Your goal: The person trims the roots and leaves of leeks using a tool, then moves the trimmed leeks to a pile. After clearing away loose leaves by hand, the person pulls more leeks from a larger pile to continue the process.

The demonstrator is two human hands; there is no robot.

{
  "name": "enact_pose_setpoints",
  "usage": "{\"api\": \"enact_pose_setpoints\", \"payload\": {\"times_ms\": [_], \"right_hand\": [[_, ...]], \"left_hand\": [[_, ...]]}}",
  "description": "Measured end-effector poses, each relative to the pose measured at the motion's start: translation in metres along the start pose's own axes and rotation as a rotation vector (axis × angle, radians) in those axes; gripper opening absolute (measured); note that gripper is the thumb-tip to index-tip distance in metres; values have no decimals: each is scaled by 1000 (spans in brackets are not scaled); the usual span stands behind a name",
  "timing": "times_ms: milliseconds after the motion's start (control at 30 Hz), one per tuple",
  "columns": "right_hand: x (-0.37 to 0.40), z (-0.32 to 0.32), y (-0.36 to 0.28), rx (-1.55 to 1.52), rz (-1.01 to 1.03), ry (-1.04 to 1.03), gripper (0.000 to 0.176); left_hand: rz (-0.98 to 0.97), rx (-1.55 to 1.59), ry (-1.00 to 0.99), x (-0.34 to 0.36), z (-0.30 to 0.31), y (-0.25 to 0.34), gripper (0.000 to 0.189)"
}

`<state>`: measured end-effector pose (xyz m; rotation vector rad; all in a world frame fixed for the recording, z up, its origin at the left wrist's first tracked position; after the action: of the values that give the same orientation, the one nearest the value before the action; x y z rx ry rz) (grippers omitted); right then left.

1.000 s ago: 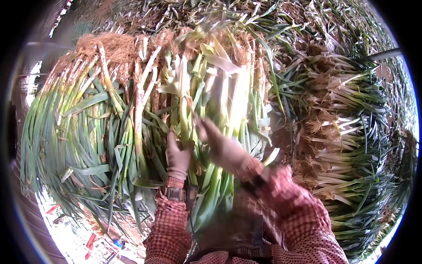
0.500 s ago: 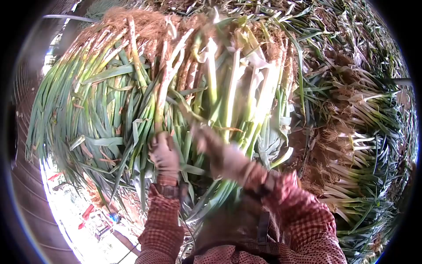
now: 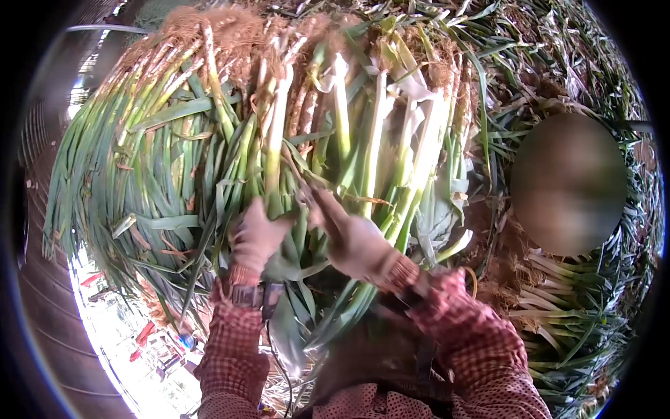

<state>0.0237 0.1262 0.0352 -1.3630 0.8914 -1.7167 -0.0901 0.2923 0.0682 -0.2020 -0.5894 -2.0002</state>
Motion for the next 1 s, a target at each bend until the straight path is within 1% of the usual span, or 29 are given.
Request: {"api": "enact_pose_setpoints", "payload": {"times_ms": [33,100,133,167,200,233,267,333,367,467,533,567,633,667,700,733,767,833,900,933,1000], "right_hand": [[19,-4,12,-40,27,37,85],[37,4,42,-42,-1,124,90],[47,9,57,-43,-14,167,92],[58,8,69,-71,3,193,93],[70,6,63,-51,-2,154,93],[83,4,57,-30,-5,115,93],[96,2,52,-9,-8,75,93],[110,-7,35,-48,91,72,92],[104,-17,51,-80,123,129,94],[99,-10,51,-106,-7,42,94],[109,-16,30,-77,-93,-130,92],[104,-18,30,-136,-23,-59,91],[87,-17,32,-173,26,35,88],[71,-9,34,-108,28,74,84],[53,2,28,-43,27,112,81],[33,13,24,-29,-6,144,75],[15,23,22,-60,33,217,72],[-25,34,30,-62,-45,220,74],[-52,51,27,-68,-149,187,78],[-57,55,31,-59,-138,227,80],[-35,61,26,25,-114,274,84]], "left_hand": [[-63,-58,-74,-7,-21,5,69],[-42,41,-266,-18,-55,27,76],[51,121,-432,-22,-74,26,68],[108,284,-562,-17,-86,24,62],[174,445,-687,-8,-98,21,55],[168,481,-670,-5,-101,23,42],[195,368,-580,-1,-100,21,40],[130,153,-339,2,-89,33,42],[191,54,-330,5,-86,34,44],[184,-95,-303,3,-77,41,42],[216,-149,-305,4,-70,44,42],[228,-169,-305,2,-68,46,42],[206,-104,-295,4,-70,36,43],[192,-71,-281,2,-70,32,44],[200,-118,-262,4,-61,41,40],[144,-57,-229,2,-61,36,39],[88,4,-201,1,-65,24,37],[9,105,-118,5,-57,22,35],[18,168,-219,8,-52,19,35],[13,240,-273,6,-49,18,37],[14,385,-384,3,-43,16,40]]}}
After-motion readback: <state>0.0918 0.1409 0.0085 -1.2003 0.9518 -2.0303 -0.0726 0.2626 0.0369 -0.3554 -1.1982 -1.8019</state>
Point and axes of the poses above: each hand's wrist, its own x-axis away from the middle knuckle, its own z-axis out of the back of the hand, y = z × x, the point moved 7 cm from there along -x, towards the middle knuckle, and after that the axes turned 10 degrees about x, right-handed, at the moved point
